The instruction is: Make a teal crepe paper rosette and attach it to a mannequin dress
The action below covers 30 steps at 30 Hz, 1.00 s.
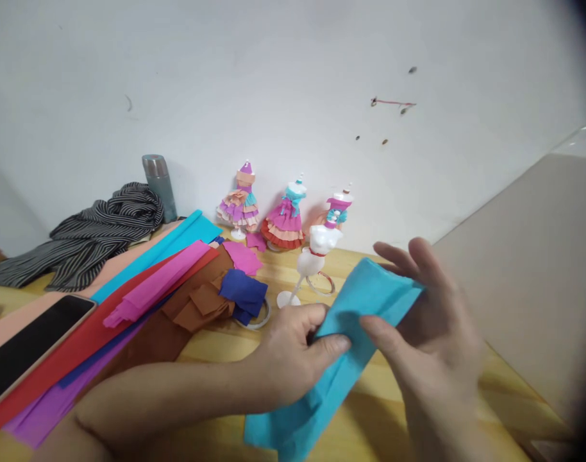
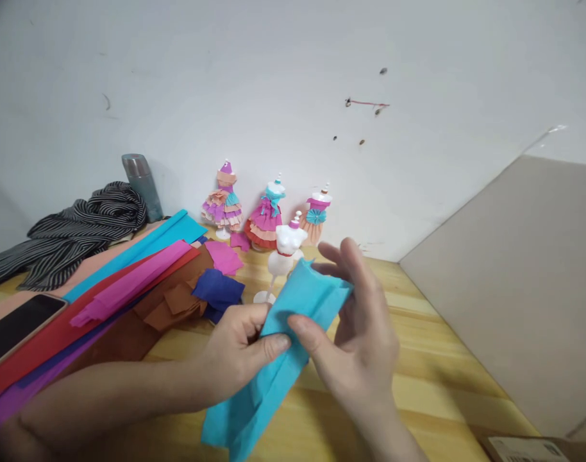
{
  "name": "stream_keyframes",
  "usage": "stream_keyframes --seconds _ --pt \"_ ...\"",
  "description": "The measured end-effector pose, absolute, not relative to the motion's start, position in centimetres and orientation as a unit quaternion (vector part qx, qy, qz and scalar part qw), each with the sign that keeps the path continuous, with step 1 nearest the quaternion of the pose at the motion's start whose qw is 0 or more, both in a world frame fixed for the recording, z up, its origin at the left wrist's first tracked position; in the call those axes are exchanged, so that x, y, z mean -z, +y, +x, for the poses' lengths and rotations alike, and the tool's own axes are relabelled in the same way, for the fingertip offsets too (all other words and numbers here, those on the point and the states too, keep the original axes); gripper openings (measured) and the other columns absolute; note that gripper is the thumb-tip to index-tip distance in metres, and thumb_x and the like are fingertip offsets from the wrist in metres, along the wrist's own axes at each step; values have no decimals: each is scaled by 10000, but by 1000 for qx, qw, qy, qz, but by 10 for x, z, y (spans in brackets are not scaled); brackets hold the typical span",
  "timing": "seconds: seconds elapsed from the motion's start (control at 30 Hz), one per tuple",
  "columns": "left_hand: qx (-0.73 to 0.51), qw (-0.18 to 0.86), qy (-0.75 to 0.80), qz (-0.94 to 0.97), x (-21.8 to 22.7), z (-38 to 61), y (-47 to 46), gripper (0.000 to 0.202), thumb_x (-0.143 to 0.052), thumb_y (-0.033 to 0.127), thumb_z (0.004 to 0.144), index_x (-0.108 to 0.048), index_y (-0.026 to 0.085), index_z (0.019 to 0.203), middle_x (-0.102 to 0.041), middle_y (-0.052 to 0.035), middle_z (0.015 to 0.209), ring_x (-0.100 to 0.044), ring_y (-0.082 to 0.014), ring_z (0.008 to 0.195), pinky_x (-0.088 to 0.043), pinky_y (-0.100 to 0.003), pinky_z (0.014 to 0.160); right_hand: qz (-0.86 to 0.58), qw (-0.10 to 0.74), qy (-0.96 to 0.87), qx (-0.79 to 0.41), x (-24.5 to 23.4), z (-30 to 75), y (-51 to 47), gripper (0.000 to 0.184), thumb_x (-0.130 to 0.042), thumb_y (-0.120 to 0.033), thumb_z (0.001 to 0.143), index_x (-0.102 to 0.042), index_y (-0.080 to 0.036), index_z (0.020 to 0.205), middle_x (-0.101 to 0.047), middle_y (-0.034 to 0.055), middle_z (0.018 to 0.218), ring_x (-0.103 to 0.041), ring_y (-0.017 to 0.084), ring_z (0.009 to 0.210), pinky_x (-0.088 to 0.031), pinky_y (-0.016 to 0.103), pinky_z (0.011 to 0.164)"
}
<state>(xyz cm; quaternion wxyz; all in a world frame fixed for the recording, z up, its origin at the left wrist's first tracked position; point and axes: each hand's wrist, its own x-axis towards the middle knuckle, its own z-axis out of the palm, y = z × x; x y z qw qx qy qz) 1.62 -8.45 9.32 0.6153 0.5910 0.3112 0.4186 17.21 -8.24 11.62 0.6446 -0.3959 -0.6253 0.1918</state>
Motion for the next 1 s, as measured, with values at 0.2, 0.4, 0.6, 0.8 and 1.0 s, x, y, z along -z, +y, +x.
stream_keyframes --seconds 0.2,0.4,0.6,0.8,1.0 --pt "-405 532 301 680 -97 12 -85 304 -566 254 805 -362 178 594 -345 49 571 -319 -82 567 -249 -227 507 -343 570 -613 -428 -125 185 -69 674 -741 -514 749 -533 -335 1365 -664 104 1273 -687 292 1020 -598 400 733" --pt "-307 551 234 739 -116 -7 -75 158 -520 103 728 -441 162 605 -371 53 570 -341 -65 549 -273 -208 494 -308 653 -564 -402 -121 201 -48 373 -534 -513 886 -701 -289 1133 -690 81 1213 -701 238 958 -582 378 769" --pt "-217 523 241 788 -129 -15 -68 202 -534 124 687 -388 174 556 -337 59 520 -338 -58 496 -243 -190 427 -443 682 -557 -169 -115 230 49 159 -757 -265 690 -710 -205 830 -729 46 820 -673 184 706 -531 320 625" --pt "-214 492 222 814 -118 -9 -65 247 -540 120 682 -347 178 539 -313 66 489 -285 -53 466 -233 -191 413 -418 419 -803 72 -105 210 144 199 -557 -183 811 -671 -196 973 -675 100 950 -644 216 802 -521 341 663" --pt "-207 505 233 805 -116 -9 -60 272 -555 131 686 -335 178 533 -320 71 481 -282 -51 453 -239 -192 415 -411 281 -841 210 -98 185 188 355 -485 -114 838 -642 -177 1150 -643 130 999 -620 239 822 -443 323 618"
